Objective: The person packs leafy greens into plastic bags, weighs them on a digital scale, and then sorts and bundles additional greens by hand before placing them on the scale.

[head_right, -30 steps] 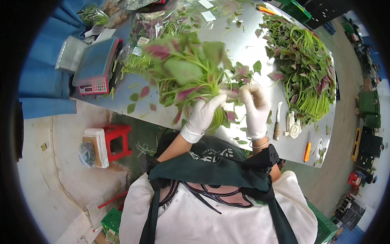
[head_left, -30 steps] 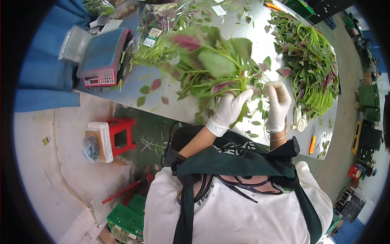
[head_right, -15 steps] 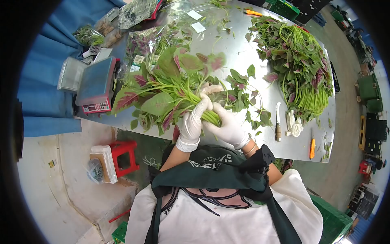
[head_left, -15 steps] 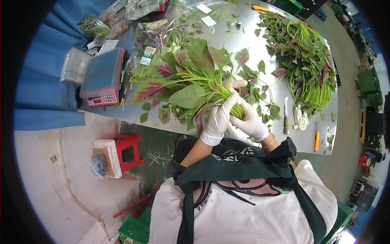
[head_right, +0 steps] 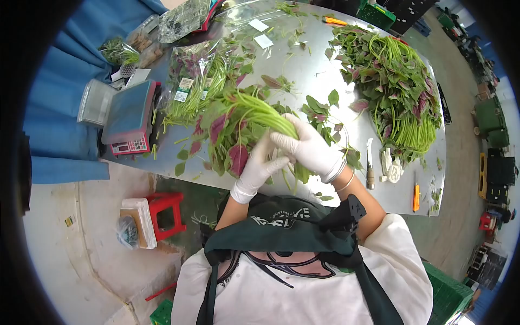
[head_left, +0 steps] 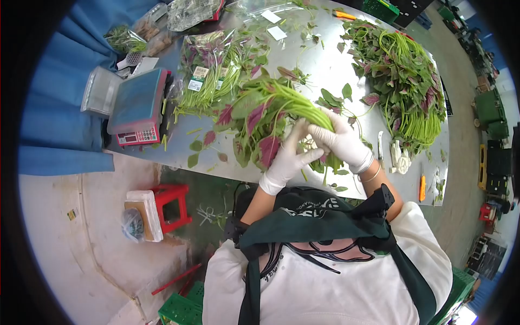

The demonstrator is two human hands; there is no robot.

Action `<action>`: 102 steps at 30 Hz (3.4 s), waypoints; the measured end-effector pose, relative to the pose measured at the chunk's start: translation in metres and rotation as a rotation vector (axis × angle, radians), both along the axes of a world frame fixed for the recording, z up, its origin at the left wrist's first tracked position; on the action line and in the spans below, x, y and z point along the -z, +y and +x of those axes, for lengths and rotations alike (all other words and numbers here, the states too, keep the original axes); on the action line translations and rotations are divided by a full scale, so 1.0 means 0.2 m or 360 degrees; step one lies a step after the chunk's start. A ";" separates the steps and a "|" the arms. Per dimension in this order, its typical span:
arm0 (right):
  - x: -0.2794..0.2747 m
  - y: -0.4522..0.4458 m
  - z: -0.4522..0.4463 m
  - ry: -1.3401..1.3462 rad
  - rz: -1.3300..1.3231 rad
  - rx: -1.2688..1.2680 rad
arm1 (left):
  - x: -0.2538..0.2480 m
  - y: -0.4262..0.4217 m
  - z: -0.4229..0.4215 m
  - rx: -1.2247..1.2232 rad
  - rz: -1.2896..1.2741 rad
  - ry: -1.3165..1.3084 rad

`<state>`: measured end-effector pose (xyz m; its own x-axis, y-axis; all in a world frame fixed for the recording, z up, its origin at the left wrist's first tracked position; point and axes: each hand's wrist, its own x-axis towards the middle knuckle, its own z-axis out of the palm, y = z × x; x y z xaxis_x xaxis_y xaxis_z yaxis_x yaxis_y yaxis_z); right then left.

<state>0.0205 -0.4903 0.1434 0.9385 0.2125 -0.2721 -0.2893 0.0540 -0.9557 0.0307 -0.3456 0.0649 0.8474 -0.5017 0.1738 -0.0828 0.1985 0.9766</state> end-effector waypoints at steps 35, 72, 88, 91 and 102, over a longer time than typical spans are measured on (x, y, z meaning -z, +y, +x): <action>0.25 0.22 -0.09 0.1208 0.1930 0.0277 | -0.20 1.16 -0.11 -0.0989 0.0376 -0.0579; 0.17 2.31 1.76 0.0289 0.0494 -0.0348 | 0.44 2.48 0.64 -0.0787 0.0287 0.0276; 0.09 2.64 1.28 -0.1100 -0.1394 -0.0886 | -0.03 2.90 -0.05 -0.0078 -0.0978 0.0884; -0.06 2.80 0.94 -0.0848 -0.0292 -0.1609 | -0.06 2.83 -0.06 -0.0228 -0.1062 0.1022; -0.16 2.81 0.70 -0.0116 -0.0529 -0.2057 | -0.21 2.87 0.03 0.0029 -0.0589 0.1032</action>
<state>0.1608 0.0719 0.1750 0.1293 0.8877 -0.4419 0.0961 -0.4547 -0.8854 0.0369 0.2286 0.1059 0.8296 -0.5222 -0.1976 0.4933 0.5197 0.6976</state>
